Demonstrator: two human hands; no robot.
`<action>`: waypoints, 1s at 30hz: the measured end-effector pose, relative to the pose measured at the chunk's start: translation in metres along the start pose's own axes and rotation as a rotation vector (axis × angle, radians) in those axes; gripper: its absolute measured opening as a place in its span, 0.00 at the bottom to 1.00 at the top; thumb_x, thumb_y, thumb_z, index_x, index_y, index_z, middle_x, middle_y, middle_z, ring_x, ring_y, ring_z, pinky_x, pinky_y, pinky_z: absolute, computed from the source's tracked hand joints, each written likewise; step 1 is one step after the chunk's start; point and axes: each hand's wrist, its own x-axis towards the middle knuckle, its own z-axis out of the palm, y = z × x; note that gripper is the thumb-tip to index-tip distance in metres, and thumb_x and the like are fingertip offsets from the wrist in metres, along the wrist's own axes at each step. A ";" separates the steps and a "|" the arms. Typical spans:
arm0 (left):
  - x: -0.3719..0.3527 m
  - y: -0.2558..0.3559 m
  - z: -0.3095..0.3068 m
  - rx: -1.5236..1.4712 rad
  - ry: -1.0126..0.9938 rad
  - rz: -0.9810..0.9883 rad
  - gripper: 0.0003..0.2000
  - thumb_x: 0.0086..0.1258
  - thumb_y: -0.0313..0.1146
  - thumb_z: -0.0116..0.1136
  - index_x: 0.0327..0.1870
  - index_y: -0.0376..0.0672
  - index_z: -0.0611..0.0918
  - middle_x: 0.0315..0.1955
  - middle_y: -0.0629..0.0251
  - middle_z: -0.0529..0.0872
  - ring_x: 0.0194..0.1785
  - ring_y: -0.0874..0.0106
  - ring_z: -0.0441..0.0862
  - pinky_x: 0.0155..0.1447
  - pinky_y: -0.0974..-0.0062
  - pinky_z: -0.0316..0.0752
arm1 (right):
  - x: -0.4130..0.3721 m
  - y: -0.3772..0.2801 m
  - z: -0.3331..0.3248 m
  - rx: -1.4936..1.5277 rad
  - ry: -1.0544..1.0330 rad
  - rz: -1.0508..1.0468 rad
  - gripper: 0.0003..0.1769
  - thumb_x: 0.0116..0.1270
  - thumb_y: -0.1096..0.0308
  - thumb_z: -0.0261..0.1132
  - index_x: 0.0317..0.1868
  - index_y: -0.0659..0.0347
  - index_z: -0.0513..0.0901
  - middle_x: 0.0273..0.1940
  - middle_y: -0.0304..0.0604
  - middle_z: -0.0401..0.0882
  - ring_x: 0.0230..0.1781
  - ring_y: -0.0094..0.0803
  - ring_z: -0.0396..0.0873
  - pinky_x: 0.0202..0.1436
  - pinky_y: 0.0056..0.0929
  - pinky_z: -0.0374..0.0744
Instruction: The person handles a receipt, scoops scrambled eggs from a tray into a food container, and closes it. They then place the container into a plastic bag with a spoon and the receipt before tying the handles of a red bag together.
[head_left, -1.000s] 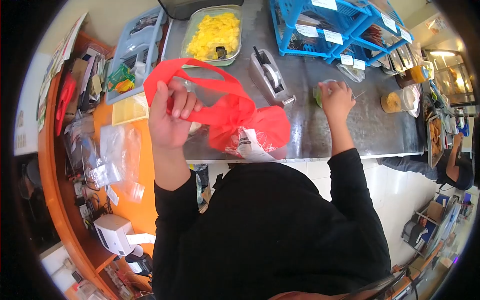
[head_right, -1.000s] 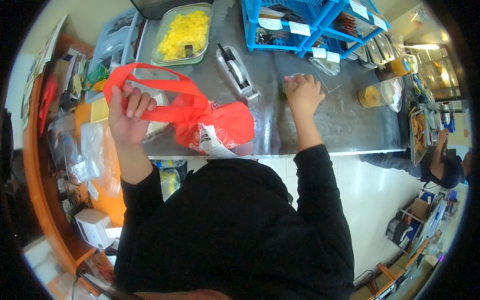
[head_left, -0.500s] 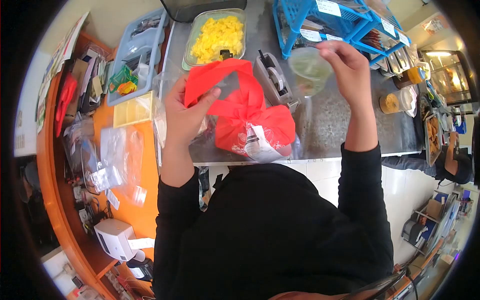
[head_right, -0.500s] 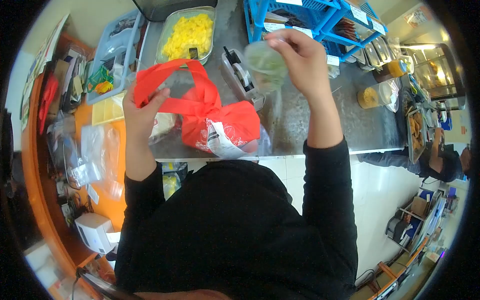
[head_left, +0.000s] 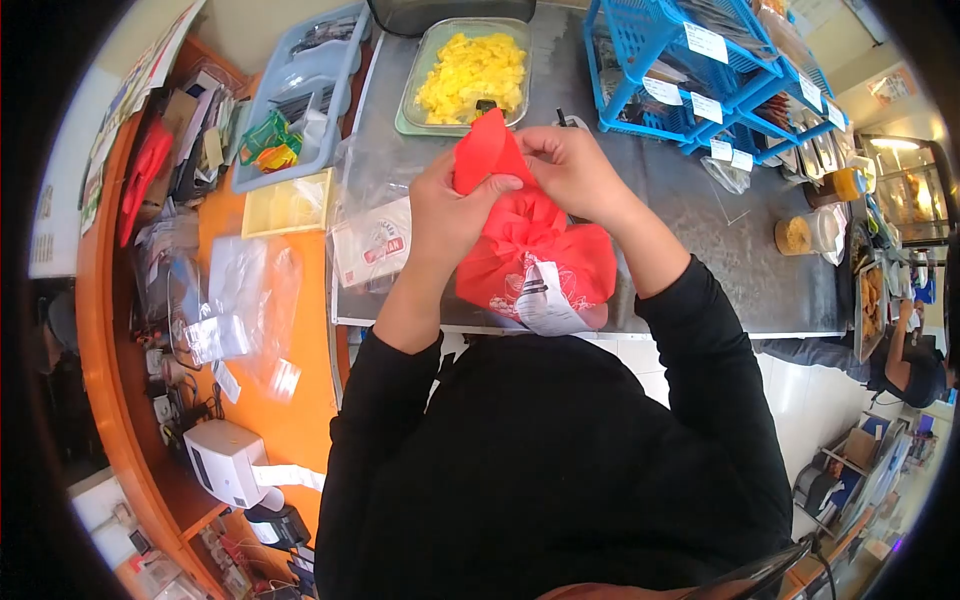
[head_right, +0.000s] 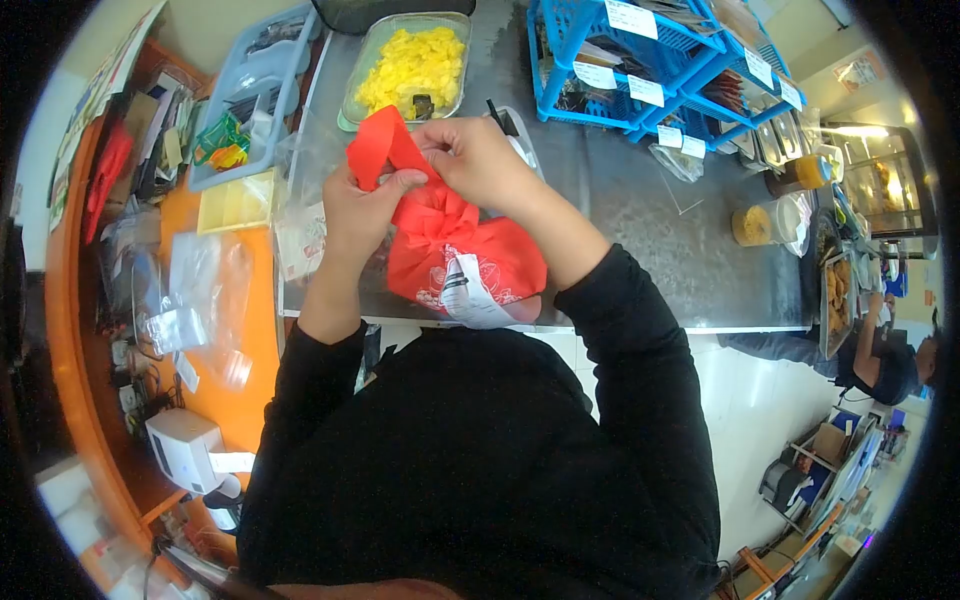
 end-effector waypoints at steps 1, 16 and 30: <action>0.001 -0.006 -0.001 -0.045 -0.019 -0.056 0.19 0.52 0.21 0.68 0.47 0.35 0.82 0.40 0.64 0.86 0.43 0.76 0.82 0.49 0.76 0.75 | 0.000 -0.001 0.000 -0.085 -0.006 -0.018 0.13 0.62 0.78 0.60 0.47 0.63 0.82 0.39 0.49 0.84 0.38 0.36 0.83 0.45 0.29 0.78; 0.000 -0.011 0.003 -0.011 -0.108 -0.117 0.13 0.57 0.22 0.66 0.43 0.36 0.81 0.35 0.67 0.85 0.40 0.79 0.81 0.44 0.77 0.76 | -0.014 -0.014 -0.001 -0.243 -0.041 -0.134 0.10 0.59 0.74 0.65 0.42 0.63 0.81 0.34 0.52 0.81 0.36 0.46 0.81 0.41 0.34 0.77; -0.004 -0.043 -0.009 -0.096 -0.217 -0.114 0.08 0.63 0.25 0.62 0.42 0.37 0.82 0.33 0.70 0.83 0.36 0.80 0.77 0.41 0.80 0.73 | -0.017 0.014 -0.004 0.271 0.011 0.064 0.18 0.57 0.84 0.63 0.48 0.61 0.73 0.39 0.37 0.82 0.41 0.23 0.79 0.47 0.22 0.76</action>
